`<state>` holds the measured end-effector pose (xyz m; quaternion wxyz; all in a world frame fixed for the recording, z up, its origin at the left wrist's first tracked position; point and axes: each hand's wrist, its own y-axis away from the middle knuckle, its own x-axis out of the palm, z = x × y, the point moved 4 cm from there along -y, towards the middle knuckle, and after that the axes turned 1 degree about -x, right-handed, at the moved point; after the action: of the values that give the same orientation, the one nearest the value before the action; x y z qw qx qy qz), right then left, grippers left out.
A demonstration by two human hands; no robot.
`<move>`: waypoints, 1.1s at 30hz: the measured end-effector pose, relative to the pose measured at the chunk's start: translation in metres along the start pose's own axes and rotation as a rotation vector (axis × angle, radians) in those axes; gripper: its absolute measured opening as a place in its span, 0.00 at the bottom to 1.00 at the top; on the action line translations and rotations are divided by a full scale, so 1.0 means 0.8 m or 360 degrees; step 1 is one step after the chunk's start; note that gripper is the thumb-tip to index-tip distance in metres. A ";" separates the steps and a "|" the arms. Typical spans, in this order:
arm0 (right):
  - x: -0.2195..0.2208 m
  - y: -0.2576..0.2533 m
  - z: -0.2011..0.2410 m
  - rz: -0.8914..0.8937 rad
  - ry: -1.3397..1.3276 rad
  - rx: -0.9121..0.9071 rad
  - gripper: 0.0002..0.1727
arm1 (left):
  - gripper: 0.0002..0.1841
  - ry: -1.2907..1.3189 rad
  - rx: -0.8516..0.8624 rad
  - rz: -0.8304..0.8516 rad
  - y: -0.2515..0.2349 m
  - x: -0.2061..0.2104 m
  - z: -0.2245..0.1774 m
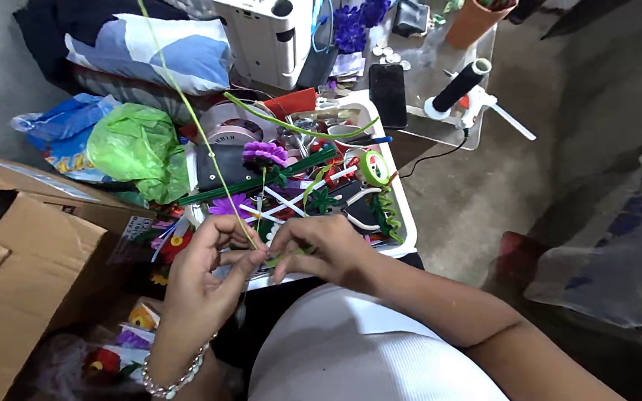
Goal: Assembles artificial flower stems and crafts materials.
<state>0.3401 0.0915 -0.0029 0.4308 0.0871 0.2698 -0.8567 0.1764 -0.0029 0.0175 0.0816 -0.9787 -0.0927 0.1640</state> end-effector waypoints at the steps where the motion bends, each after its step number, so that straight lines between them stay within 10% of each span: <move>1: -0.006 -0.002 -0.007 -0.0015 0.0037 0.0054 0.18 | 0.14 -0.0030 -0.0012 -0.0032 0.000 -0.002 0.001; 15: 0.036 -0.050 -0.032 0.0629 0.1385 0.0361 0.08 | 0.14 0.0001 -0.0014 -0.0209 0.004 -0.020 -0.007; 33: -0.117 -0.010 -0.067 0.0257 -0.0251 0.0867 0.06 | 0.14 0.0068 0.0022 -0.0299 0.001 -0.029 -0.010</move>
<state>0.3868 0.1892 -0.0089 0.4780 0.1537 -0.0122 -0.8647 0.1576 -0.0092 0.0322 0.1055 -0.9683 -0.1813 0.1354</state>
